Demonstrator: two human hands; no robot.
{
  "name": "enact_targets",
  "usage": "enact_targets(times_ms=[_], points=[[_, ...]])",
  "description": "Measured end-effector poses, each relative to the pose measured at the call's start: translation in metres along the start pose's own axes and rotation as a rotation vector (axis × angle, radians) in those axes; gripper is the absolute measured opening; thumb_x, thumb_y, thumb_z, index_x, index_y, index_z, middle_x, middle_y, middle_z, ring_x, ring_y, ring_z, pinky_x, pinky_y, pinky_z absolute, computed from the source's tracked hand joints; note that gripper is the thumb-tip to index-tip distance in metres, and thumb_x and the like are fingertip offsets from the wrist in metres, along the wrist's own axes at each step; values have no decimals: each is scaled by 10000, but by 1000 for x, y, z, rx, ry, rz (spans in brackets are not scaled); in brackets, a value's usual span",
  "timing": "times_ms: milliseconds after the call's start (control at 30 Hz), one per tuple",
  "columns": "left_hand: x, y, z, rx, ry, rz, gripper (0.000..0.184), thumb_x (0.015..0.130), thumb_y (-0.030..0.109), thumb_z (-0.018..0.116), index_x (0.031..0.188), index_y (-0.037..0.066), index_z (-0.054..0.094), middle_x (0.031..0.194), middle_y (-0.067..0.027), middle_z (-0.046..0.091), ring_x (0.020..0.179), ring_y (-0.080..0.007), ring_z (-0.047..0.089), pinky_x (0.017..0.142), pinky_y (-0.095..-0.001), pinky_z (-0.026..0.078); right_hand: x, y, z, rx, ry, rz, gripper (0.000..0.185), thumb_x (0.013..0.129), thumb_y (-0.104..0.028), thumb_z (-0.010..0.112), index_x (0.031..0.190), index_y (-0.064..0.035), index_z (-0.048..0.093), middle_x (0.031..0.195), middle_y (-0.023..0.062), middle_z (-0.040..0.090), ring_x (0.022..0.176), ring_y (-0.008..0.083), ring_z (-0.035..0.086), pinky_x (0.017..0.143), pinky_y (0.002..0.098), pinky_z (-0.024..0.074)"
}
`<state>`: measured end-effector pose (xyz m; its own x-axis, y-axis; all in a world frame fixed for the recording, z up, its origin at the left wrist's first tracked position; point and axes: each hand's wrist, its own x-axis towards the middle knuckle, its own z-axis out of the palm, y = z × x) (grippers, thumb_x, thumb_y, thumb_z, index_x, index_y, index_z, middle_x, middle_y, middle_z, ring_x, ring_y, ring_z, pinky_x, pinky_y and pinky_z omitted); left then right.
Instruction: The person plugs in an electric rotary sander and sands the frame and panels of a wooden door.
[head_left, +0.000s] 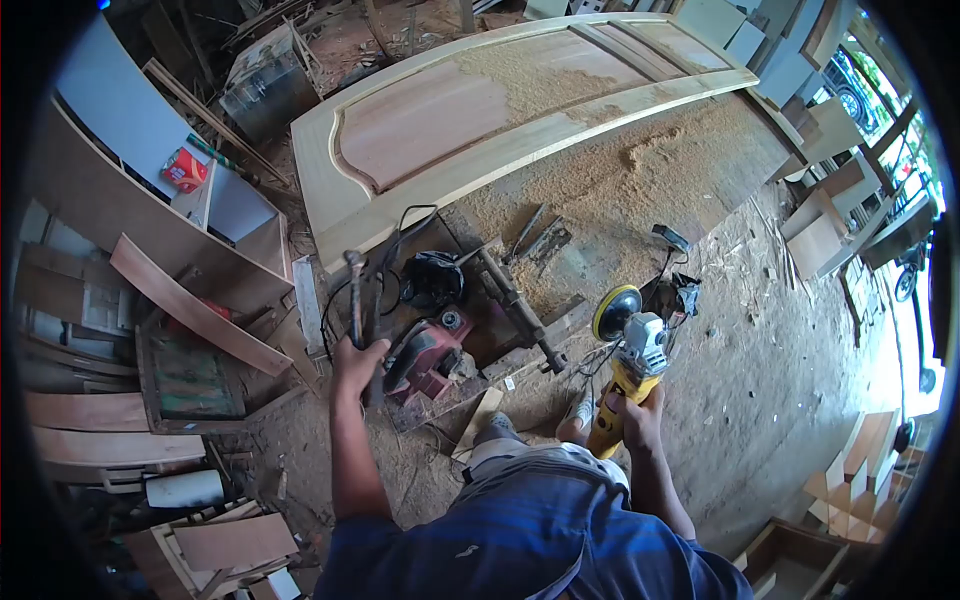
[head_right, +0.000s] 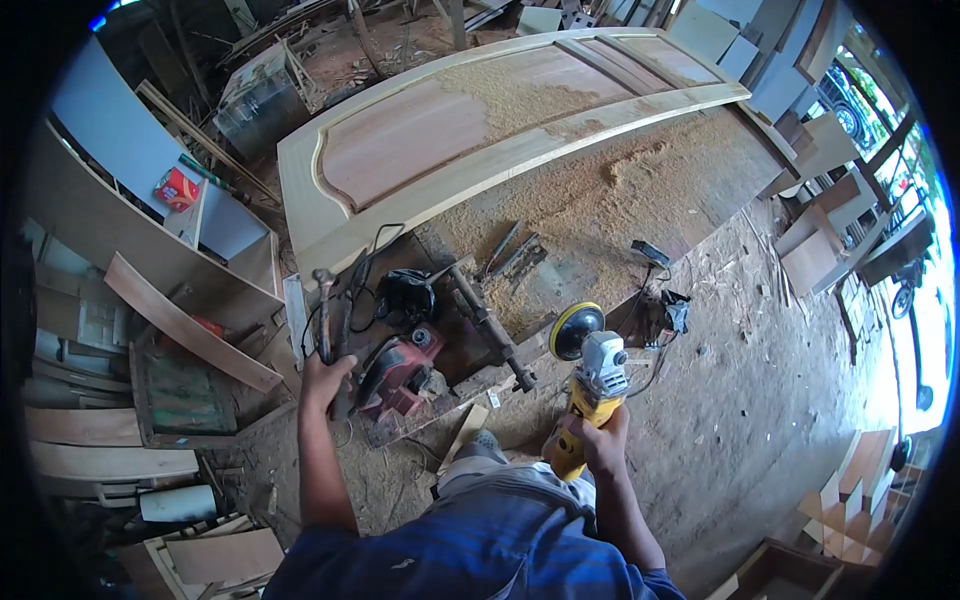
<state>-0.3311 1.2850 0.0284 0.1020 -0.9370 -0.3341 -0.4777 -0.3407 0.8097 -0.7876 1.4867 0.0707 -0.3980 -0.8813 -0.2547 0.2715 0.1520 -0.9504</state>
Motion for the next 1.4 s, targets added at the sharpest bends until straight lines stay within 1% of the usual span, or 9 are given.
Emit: enact_targets(times_ms=[67, 267, 367, 533, 633, 867, 1167, 1233, 1400], points=[[-24, 42, 21, 336, 192, 162, 449, 808, 270, 824, 1151, 3, 709, 1000, -208, 771, 941, -359, 762, 849, -447, 601, 4, 4, -9, -54, 22, 34, 443, 750, -77, 759, 1167, 23, 650, 931, 94, 728, 790, 222, 741, 743, 360, 608], [-23, 124, 74, 860, 211, 429, 591, 780, 217, 833, 1337, 93, 679, 1179, -193, 758, 1024, -423, 732, 866, -486, 591, 14, 6, -35, -69, 14, 18, 362, 745, -88, 756, 1082, 15, 675, 918, 72, 726, 789, 200, 720, 733, 343, 585], [1, 101, 88, 697, 225, 600, 561, 778, 193, 818, 1319, 96, 704, 1125, -178, 777, 982, -401, 748, 844, -483, 593, 17, -2, -48, -64, 32, -19, 380, 737, -104, 769, 1087, 9, 676, 910, 62, 716, 802, 191, 712, 743, 342, 585], [9, 114, 117, 75, -157, 171, 579, 780, 262, 846, 1285, 23, 693, 1017, -245, 773, 939, -420, 751, 854, -489, 596, 17, -9, -72, -8, 63, 29, 382, 739, -117, 789, 1082, 11, 681, 925, 72, 727, 811, 202, 723, 744, 350, 590], [-4, 134, 155, 517, 234, 386, 653, 778, 251, 853, 1353, 38, 628, 1094, -249, 762, 989, -386, 753, 845, -466, 598, 24, -8, -85, 9, 71, 33, 363, 761, -113, 794, 1079, 19, 680, 920, 84, 737, 795, 209, 735, 738, 347, 595], [66, 156, 170, 1256, 384, 869, 571, 812, 201, 807, 1336, 116, 597, 996, -186, 713, 968, -398, 736, 821, -519, 593, 26, -9, -113, 36, 89, 52, 392, 765, -111, 801, 1114, 13, 672, 918, 80, 738, 777, 197, 731, 728, 340, 593], [76, 154, 243, 565, 24, 623, 644, 736, 347, 859, 1237, 18, 625, 1122, -285, 743, 1077, -461, 720, 928, -543, 569, 20, 3, -136, 33, 116, 64, 426, 757, -106, 798, 1145, 11, 669, 926, 71, 734, 773, 187, 718, 713, 336, 585], [80, 159, 280, 529, -210, 459, 846, 716, 384, 900, 1393, -12, 583, 1217, -300, 722, 1162, -434, 707, 976, -506, 565, 19, 2, -139, 32, 108, 71, 424, 756, -107, 798, 1143, 12, 669, 930, 67, 731, 781, 184, 715, 718, 337, 581], [86, 136, 366, 501, -156, 427, 877, 721, 412, 898, 1435, 16, 577, 1198, -263, 743, 1134, -420, 716, 975, -479, 576, 12, 15, -149, 52, 143, 55, 405, 749, -109, 797, 1112, 12, 664, 942, 69, 722, 815, 183, 709, 745, 340, 577]])
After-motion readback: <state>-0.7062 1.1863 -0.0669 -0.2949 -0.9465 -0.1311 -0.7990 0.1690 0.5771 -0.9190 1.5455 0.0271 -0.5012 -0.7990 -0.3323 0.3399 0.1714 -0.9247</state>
